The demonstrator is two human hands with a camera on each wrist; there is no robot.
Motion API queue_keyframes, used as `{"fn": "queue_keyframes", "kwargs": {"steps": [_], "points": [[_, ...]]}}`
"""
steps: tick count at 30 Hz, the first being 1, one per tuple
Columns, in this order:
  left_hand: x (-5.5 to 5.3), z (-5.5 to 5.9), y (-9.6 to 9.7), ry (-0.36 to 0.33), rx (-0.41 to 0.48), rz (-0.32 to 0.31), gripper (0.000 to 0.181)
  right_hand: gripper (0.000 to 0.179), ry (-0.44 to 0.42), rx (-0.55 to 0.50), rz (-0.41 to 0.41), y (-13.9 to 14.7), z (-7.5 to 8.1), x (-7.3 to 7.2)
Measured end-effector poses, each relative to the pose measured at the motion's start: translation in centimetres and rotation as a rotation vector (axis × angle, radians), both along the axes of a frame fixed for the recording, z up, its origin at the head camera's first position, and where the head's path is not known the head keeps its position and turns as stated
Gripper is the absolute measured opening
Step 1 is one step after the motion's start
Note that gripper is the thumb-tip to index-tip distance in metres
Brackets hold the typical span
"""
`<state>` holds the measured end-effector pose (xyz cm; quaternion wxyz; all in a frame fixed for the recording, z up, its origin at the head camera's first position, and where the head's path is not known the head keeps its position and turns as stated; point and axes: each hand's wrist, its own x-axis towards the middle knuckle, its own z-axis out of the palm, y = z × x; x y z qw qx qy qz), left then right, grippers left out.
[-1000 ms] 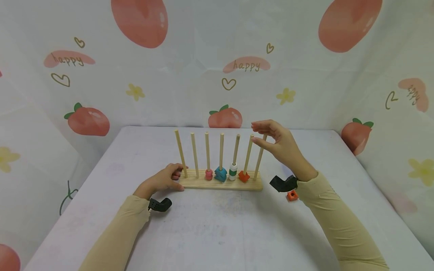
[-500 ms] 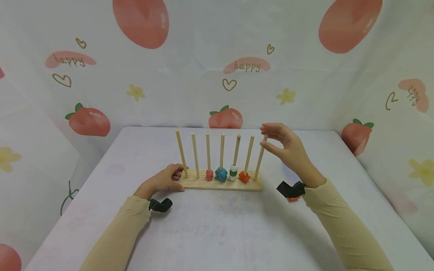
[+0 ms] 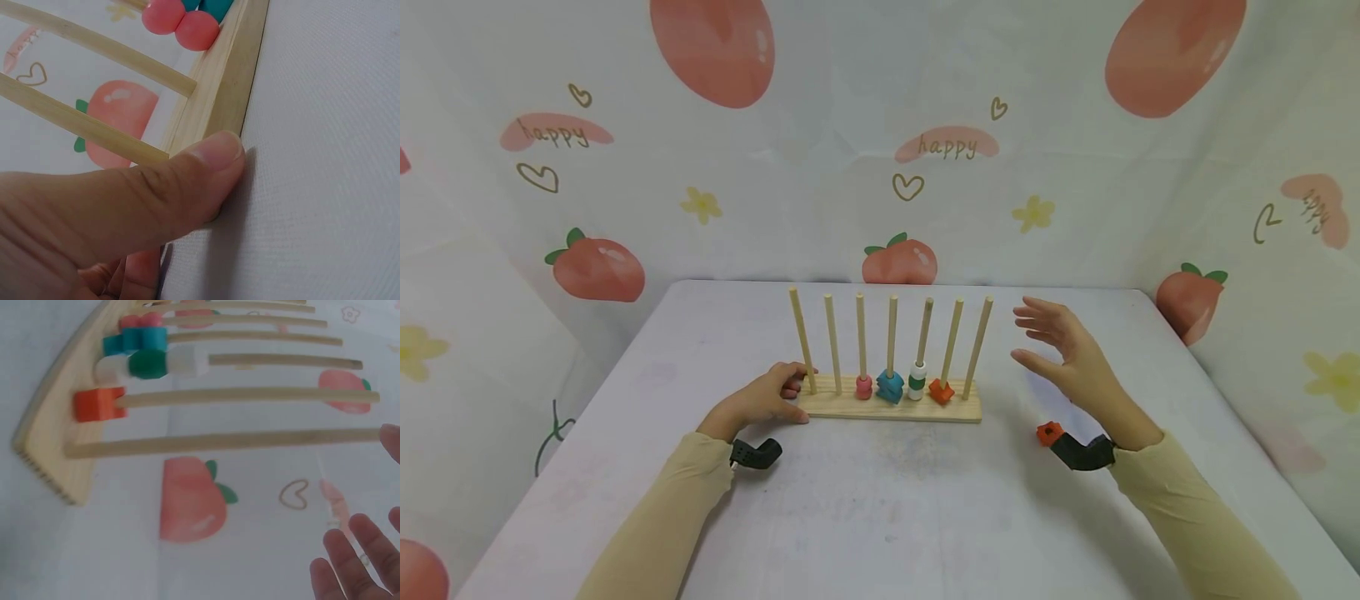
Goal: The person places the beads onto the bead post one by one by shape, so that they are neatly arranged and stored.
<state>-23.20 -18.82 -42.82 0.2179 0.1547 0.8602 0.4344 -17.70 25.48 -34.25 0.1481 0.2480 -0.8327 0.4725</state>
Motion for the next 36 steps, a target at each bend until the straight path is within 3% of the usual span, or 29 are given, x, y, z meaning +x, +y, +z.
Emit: {"fn": "queue_keyframes", "kwargs": {"steps": [11,18,21,28,36], "points": [[0.0,0.0,0.0,-0.005,0.007,0.005,0.078,0.065,-0.142,0.161,-0.059,3.1,-3.9,1.9],[0.2,0.1,0.1,-0.007,-0.002,0.009,0.079,0.062,-0.184,0.180,-0.012,4.4,-6.6,2.9],[0.2,0.2,0.1,-0.007,0.000,0.012,0.079,0.060,-0.204,0.219,0.007,4.8,-6.9,3.2],[0.2,0.2,0.2,-0.008,0.016,0.010,0.078,0.059,-0.338,0.305,0.006,5.8,-7.4,3.6],[0.2,0.2,0.1,-0.001,0.006,0.004,0.079,0.049,-0.367,0.347,0.023,6.6,-7.6,3.7]]}}
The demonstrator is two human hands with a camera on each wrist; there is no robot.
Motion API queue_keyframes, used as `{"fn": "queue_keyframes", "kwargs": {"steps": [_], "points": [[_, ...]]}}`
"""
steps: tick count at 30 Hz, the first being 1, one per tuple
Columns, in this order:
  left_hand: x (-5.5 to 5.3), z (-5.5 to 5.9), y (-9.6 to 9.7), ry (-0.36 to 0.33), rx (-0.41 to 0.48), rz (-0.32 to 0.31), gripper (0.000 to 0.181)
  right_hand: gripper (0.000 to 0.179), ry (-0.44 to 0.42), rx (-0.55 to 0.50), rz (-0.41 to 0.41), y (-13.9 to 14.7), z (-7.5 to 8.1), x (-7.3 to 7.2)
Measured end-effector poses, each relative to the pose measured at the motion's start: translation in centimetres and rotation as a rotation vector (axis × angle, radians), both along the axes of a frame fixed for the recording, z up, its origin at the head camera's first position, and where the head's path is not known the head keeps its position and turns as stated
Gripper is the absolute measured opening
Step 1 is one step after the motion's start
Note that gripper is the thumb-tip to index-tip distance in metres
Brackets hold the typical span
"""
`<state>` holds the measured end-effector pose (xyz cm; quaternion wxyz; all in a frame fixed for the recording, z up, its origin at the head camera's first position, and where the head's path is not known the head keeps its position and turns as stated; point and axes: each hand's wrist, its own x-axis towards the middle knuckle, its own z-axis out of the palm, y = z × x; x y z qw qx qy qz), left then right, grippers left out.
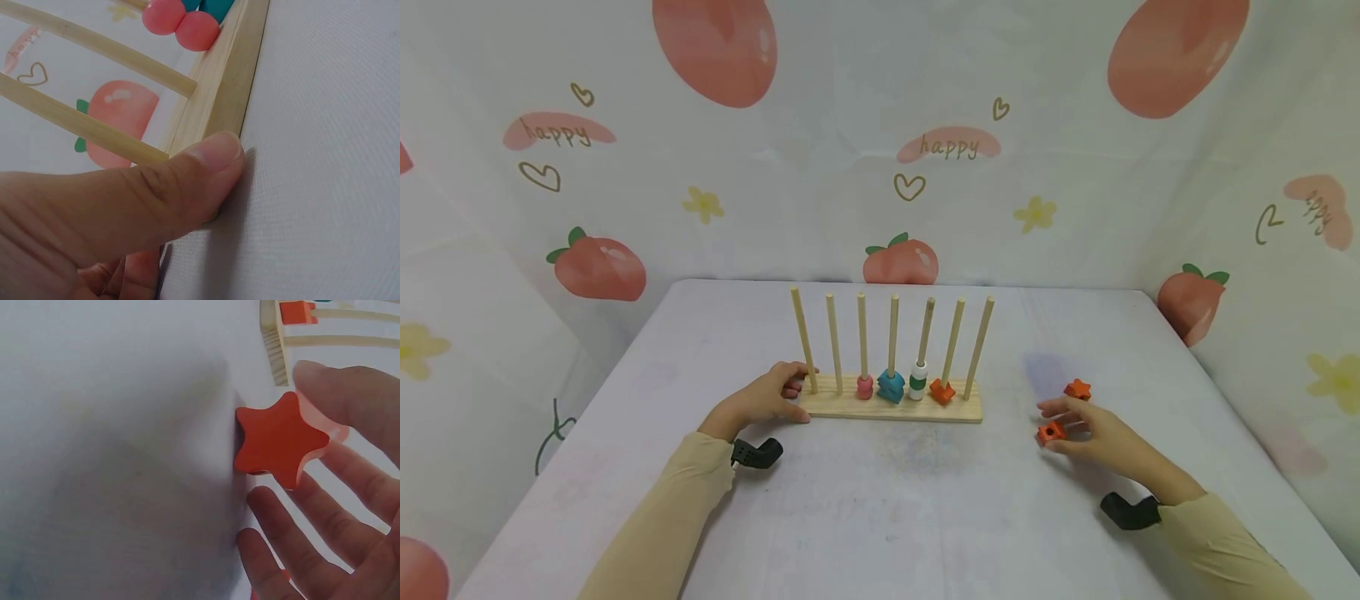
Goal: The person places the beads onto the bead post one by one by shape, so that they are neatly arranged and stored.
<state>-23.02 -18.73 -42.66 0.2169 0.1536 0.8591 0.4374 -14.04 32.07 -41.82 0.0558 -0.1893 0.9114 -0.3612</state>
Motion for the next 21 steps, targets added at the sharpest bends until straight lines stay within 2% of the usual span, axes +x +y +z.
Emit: {"fn": "queue_keyframes", "kwargs": {"steps": [12,21], "points": [[-0.03,0.01,0.02,0.002,0.011,-0.005,0.078,0.043,0.012,0.052,0.014,0.15,-0.53,-0.37],[-0.03,-0.11,-0.03,0.003,0.009,0.000,0.078,0.032,0.015,0.080,0.019,0.28,-0.61,-0.75]]}}
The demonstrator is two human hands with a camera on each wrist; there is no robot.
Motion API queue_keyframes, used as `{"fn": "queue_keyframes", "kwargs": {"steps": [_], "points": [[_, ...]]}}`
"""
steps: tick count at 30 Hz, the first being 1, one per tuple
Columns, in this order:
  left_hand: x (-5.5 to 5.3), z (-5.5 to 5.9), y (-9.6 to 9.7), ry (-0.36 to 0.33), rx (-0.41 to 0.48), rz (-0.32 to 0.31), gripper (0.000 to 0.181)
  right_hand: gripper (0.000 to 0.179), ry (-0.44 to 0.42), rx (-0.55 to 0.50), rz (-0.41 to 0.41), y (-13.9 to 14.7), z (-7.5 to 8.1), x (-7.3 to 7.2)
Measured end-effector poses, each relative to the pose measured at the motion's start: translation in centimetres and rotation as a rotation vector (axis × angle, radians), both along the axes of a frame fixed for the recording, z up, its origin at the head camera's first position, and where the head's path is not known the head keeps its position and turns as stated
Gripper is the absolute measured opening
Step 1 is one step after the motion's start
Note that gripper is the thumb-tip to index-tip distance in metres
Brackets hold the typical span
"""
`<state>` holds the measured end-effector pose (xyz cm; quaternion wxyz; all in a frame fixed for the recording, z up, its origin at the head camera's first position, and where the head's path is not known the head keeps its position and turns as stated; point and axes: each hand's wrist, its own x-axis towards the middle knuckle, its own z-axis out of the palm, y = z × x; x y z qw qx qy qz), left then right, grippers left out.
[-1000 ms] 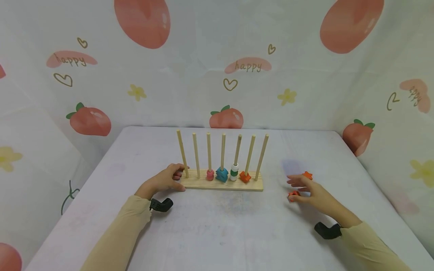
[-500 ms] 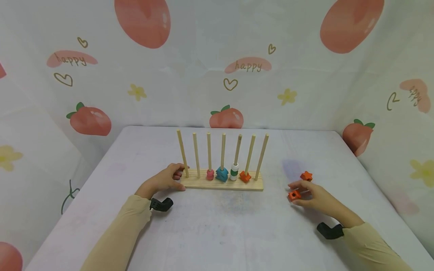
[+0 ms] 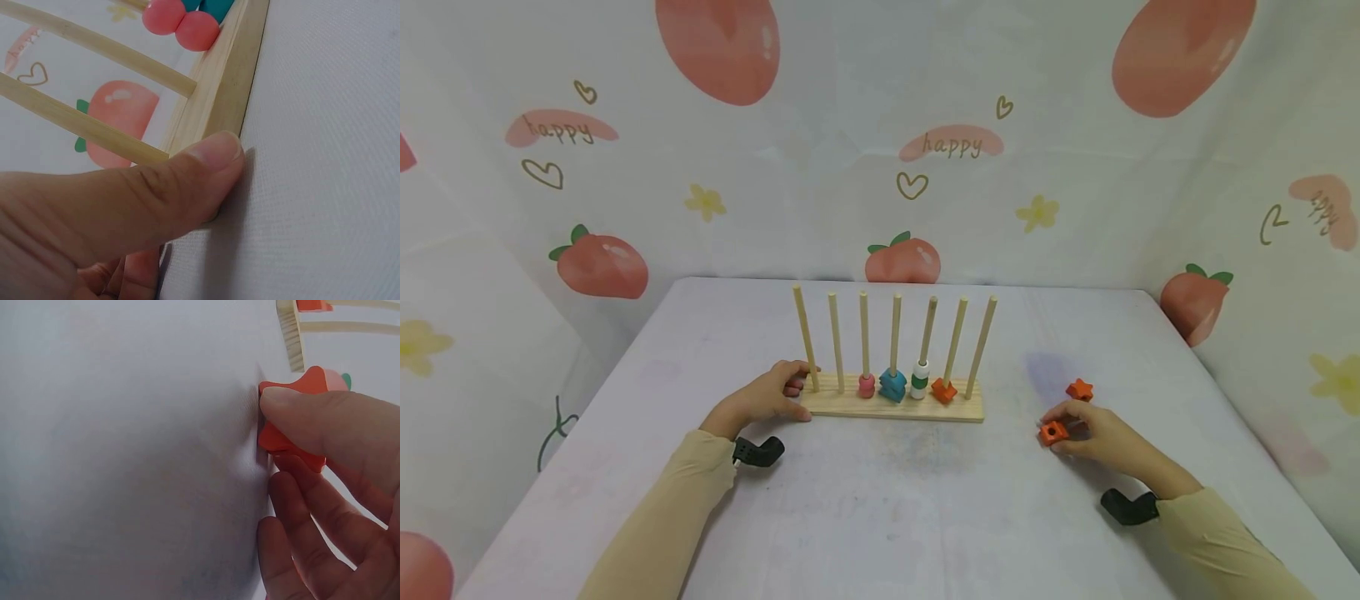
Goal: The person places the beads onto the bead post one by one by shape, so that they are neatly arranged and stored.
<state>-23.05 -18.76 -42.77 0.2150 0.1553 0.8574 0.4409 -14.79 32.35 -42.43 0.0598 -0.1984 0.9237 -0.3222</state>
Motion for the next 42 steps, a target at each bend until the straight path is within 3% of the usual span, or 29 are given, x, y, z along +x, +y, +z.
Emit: {"fn": "queue_keyframes", "kwargs": {"steps": [14,23,29,42], "points": [[0.0,-0.1,0.0,-0.009,-0.022,0.009,0.079,0.026,-0.006,-0.012,-0.033,-0.3,0.3,0.0],[0.0,-0.2,-0.1,-0.009,-0.015,0.007,0.079,0.026,0.155,-0.095,0.017,-1.2,0.7,0.1],[-0.1,-0.2,-0.2,-0.003,-0.007,0.002,0.078,0.027,0.214,-0.175,0.060,-2.0,1.1,-0.1],[-0.2,-0.3,-0.1,-0.001,0.006,-0.004,0.078,0.028,0.179,-0.195,0.070,-4.2,3.0,-0.5]]}}
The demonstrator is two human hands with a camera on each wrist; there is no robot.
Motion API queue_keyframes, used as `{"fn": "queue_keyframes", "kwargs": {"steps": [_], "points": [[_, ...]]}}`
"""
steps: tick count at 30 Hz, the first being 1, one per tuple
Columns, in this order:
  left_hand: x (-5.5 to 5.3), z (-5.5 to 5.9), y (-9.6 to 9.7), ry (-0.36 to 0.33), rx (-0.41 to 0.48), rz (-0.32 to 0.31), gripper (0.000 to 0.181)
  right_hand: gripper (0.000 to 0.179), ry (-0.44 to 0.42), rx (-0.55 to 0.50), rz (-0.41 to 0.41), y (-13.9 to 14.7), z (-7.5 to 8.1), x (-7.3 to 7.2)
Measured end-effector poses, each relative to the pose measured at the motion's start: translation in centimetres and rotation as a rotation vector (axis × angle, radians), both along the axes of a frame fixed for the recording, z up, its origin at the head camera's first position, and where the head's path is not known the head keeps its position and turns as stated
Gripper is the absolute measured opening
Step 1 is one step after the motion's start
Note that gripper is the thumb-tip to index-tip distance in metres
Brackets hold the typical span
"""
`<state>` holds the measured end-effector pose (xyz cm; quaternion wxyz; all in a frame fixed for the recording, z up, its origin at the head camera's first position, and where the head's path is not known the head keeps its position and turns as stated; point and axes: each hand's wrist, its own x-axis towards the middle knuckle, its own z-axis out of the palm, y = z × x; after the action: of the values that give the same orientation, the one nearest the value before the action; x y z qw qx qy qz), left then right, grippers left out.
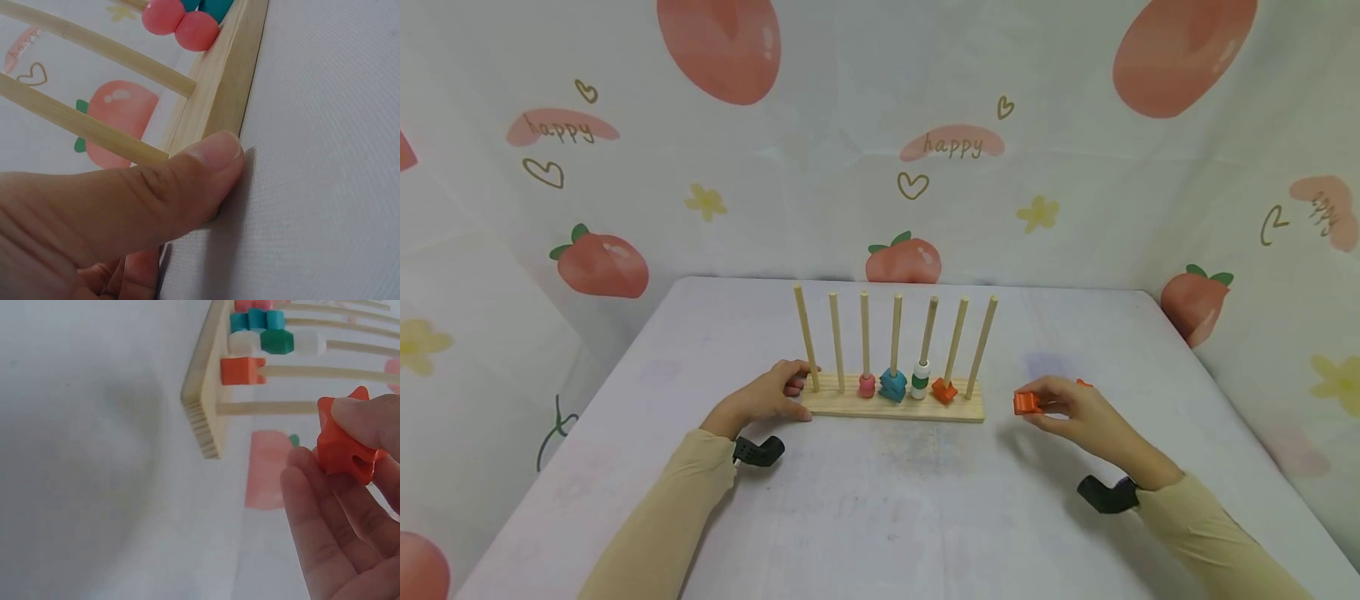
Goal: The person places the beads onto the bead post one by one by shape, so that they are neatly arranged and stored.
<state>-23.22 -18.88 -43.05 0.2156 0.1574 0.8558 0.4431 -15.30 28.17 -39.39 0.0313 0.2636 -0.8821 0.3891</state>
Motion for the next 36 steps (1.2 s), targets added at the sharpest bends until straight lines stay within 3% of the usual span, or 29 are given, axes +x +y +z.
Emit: {"fn": "queue_keyframes", "kwargs": {"steps": [6,13,23,36], "points": [[0.0,0.0,0.0,-0.002,-0.006,0.003,0.079,0.032,0.048,-0.009,0.010,-0.9,0.8,-0.3],[-0.1,-0.1,0.1,-0.005,-0.011,0.000,0.078,0.039,0.169,-0.080,0.075,-1.9,2.1,-0.7],[0.0,0.1,0.1,-0.003,-0.024,0.006,0.079,0.040,0.190,-0.122,0.037,-3.0,4.2,-0.9],[0.0,0.1,0.1,0.020,-0.026,-0.004,0.078,0.046,0.322,-0.284,0.095,-4.5,8.0,-1.7]]}}
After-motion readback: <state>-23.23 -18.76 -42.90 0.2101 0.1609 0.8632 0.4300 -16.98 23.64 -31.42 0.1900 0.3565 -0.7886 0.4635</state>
